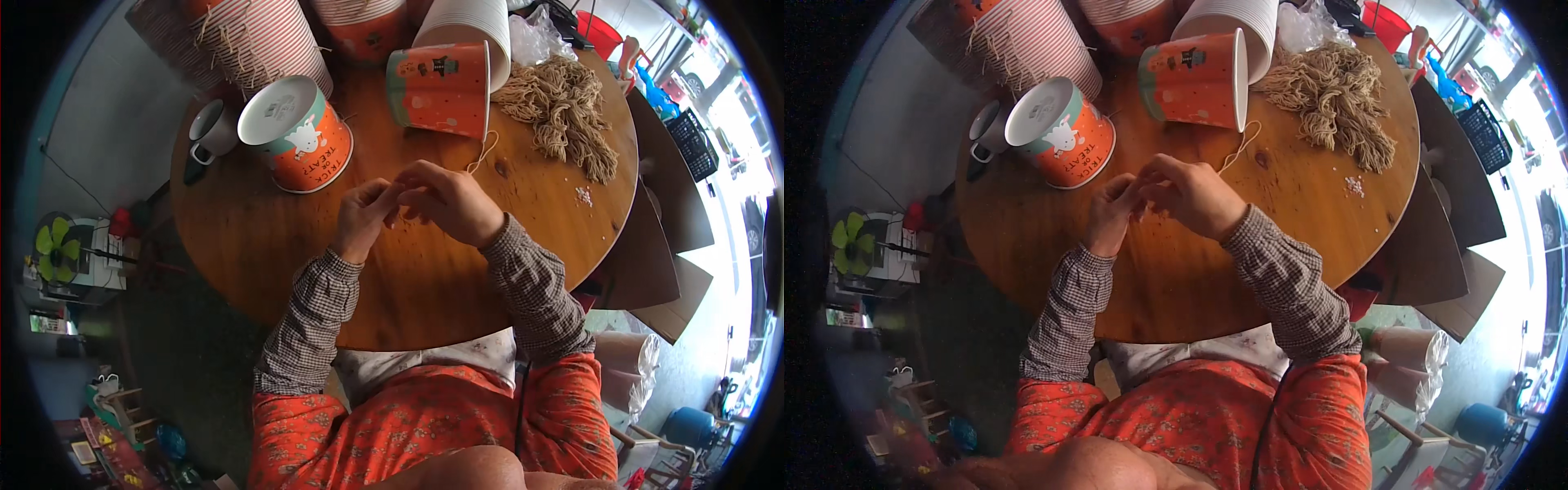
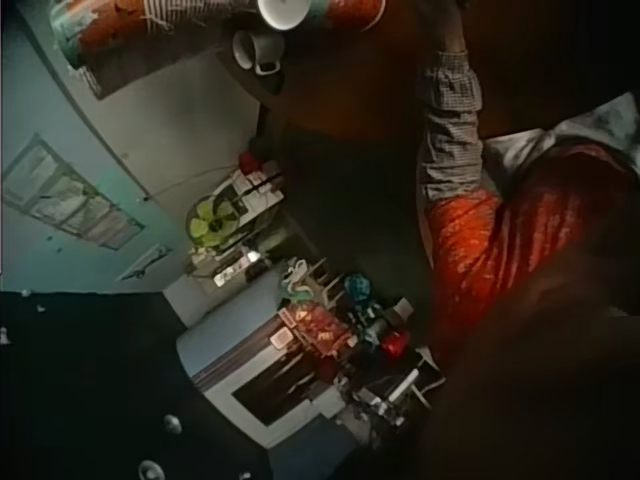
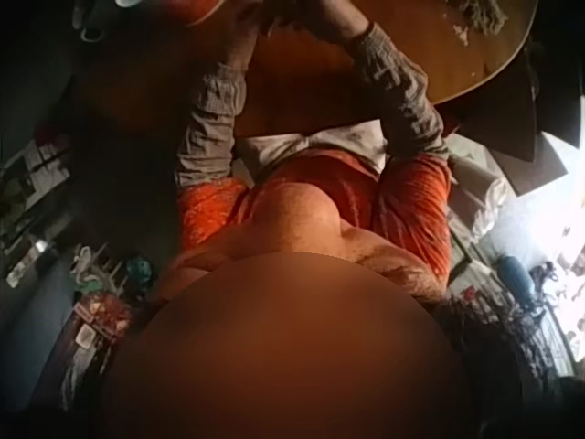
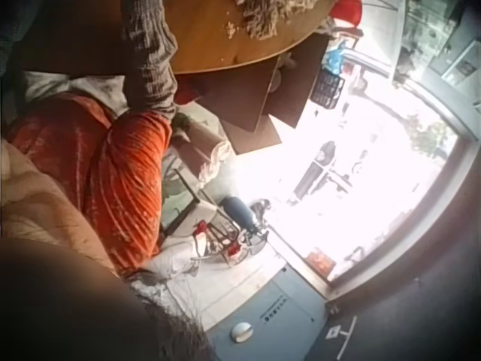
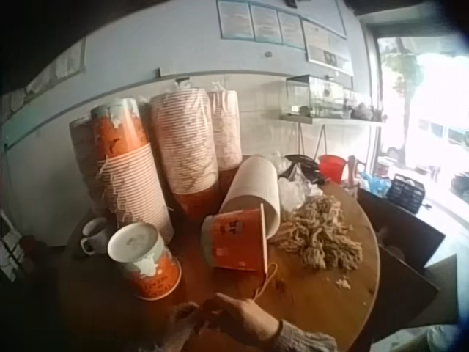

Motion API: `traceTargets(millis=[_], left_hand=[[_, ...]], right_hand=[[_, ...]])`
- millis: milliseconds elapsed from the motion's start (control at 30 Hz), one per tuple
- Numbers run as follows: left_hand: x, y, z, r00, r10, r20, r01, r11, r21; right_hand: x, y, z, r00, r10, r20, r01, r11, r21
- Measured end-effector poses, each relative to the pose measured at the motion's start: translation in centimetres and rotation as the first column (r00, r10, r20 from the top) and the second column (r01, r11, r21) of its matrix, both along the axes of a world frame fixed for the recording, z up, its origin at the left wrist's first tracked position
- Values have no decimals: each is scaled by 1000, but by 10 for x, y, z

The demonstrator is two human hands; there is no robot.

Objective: Attaching string handles to decorative paper bowls.

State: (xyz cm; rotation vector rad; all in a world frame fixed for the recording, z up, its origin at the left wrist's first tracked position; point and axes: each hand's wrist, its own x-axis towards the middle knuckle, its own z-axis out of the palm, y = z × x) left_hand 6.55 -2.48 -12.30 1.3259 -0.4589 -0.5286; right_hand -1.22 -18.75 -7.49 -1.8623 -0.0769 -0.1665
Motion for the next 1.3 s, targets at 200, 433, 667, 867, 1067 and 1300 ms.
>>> traceTargets(millis=[200, 433, 667, 867, 1067, 1300], left_hand=[[0, -1, -4, 987, 22, 159, -20, 1000, -15], [0, 0, 1, 973, 88, 215, -86, 996, -20], [0, 2, -5, 956, 4, 294, -14, 999, 31], [1, 0, -6, 944, 61, 323, -49, 998, -45], [-2, 1, -1, 924, 101, 369, -118, 993, 23], [4, 0, -13, 861, 106, 498, -155, 986, 59]], right_hand=[[4, -3, -9, 999, 10, 40, -7, 997, -76], [9, -1, -14, 969, -81, 233, 123, 977, -175], [7, 7, -14, 941, -102, 321, 161, 973, -164], [6, 8, -15, 973, -122, 197, 141, 986, -87], [7, 6, -14, 986, -97, 136, 117, 983, -144], [5, -2, -13, 994, -85, 63, 95, 981, -169]])
